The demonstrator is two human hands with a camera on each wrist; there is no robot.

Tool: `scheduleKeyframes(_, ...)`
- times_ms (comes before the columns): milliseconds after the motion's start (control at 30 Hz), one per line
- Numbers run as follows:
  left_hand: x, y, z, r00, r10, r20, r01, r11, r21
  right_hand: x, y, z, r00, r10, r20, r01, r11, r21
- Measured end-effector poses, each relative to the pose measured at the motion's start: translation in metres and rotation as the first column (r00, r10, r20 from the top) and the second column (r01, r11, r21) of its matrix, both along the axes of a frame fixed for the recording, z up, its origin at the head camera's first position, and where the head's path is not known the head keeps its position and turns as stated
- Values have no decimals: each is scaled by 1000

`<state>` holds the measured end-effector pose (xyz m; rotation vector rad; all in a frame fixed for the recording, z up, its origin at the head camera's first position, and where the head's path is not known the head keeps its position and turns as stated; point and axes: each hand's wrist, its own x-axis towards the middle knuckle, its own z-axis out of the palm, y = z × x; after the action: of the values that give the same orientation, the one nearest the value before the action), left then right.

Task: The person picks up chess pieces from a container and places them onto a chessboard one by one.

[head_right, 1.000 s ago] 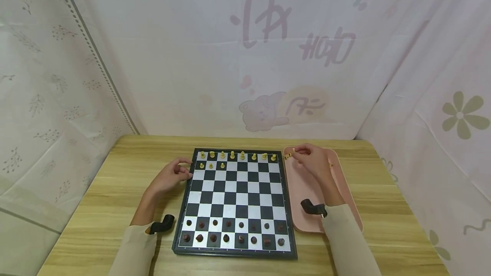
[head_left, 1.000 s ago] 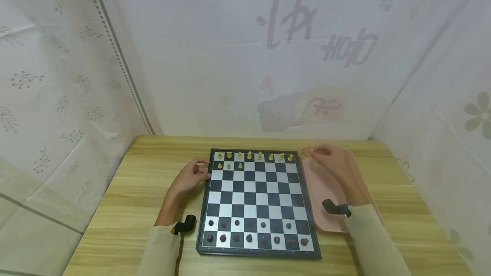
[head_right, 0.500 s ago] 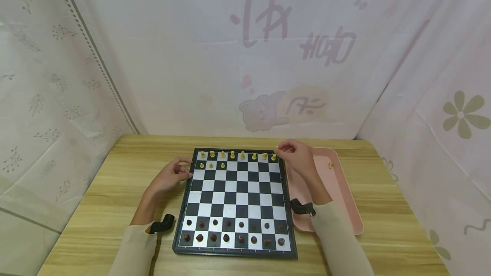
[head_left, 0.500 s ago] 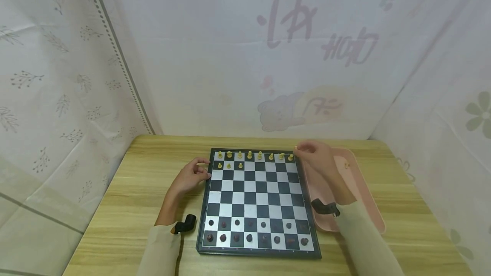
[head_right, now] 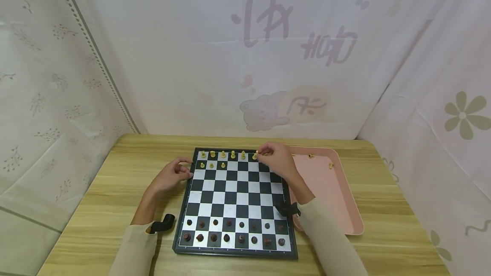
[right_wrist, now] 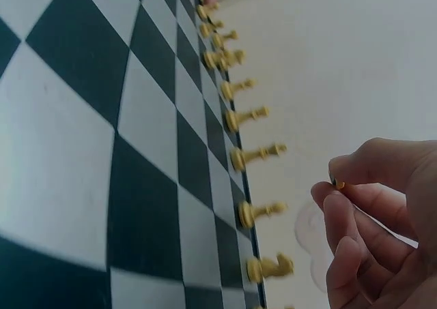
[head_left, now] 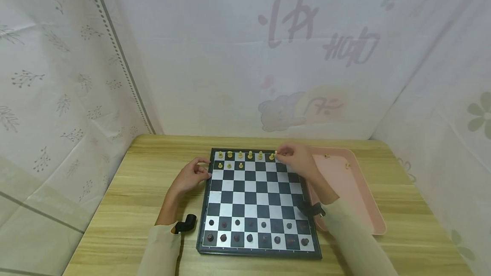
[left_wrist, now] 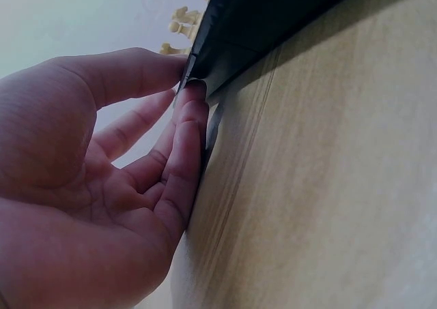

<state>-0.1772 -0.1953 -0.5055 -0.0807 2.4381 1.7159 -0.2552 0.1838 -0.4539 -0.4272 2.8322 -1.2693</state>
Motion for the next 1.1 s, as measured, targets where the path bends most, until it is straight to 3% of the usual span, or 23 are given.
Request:
scheduleKeyframes(633,0,0,0,1000,6,10,-6,1000,-10,4,-54,-10,986,166,-14,-163,975,150)
scheduleKeyframes(1100,0,0,-1,1000,2,1,-2,1000,-7,2,-70,-22,980,198,-12,-186,939,289)
